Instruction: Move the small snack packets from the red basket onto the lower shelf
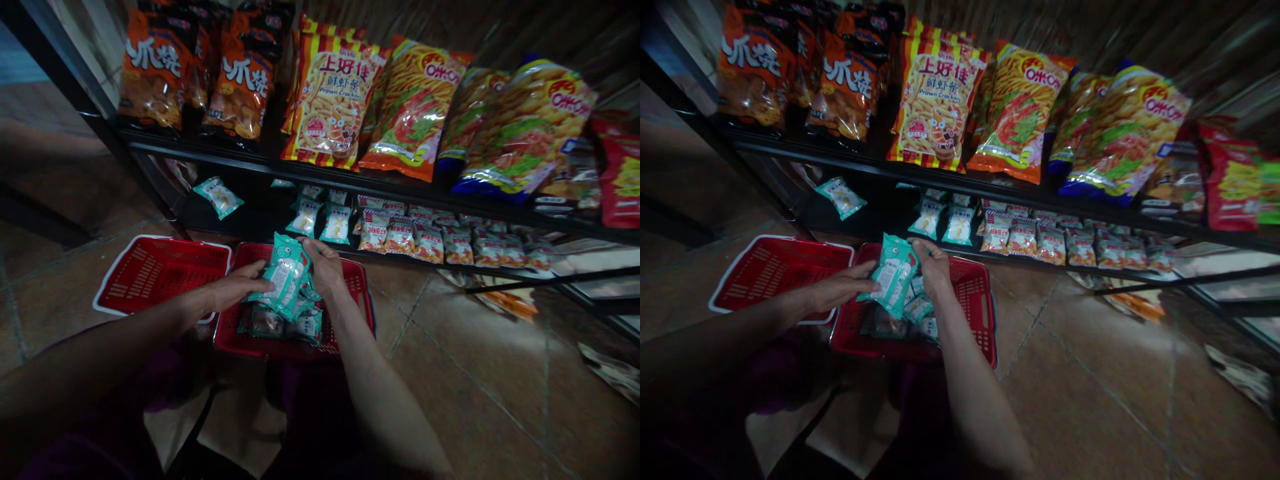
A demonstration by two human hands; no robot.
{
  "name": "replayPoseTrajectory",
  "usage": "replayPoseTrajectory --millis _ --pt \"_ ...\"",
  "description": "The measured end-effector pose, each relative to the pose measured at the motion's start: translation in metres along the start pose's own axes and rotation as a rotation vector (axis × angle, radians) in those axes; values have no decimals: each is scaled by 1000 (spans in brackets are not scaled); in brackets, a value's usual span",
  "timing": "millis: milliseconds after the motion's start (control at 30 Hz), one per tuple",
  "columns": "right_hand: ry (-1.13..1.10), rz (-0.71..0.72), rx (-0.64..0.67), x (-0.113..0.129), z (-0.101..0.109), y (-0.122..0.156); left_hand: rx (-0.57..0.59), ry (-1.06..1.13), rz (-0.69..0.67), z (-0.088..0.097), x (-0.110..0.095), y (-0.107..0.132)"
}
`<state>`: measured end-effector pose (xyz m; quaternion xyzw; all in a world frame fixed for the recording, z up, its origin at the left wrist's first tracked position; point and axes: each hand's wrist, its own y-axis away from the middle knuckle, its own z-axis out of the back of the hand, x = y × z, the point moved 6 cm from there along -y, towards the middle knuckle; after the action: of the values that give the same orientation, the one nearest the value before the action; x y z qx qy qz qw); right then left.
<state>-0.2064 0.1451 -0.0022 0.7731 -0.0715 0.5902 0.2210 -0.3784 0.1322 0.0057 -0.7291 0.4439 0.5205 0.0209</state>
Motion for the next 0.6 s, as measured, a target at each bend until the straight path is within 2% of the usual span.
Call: replayPoseTrajectory --millis 200,333,500,600 --pt "107 43 97 1 -13 2 -280 35 -76 21 -12 -4" --pt "131 39 144 -1 -23 4 -309 27 -95 17 -17 -8" --pt "150 64 132 -3 -23 3 -391 92 -122 21 -17 -13" --pt "94 -52 151 -11 -21 6 -503 196 -162 34 -22 -17"
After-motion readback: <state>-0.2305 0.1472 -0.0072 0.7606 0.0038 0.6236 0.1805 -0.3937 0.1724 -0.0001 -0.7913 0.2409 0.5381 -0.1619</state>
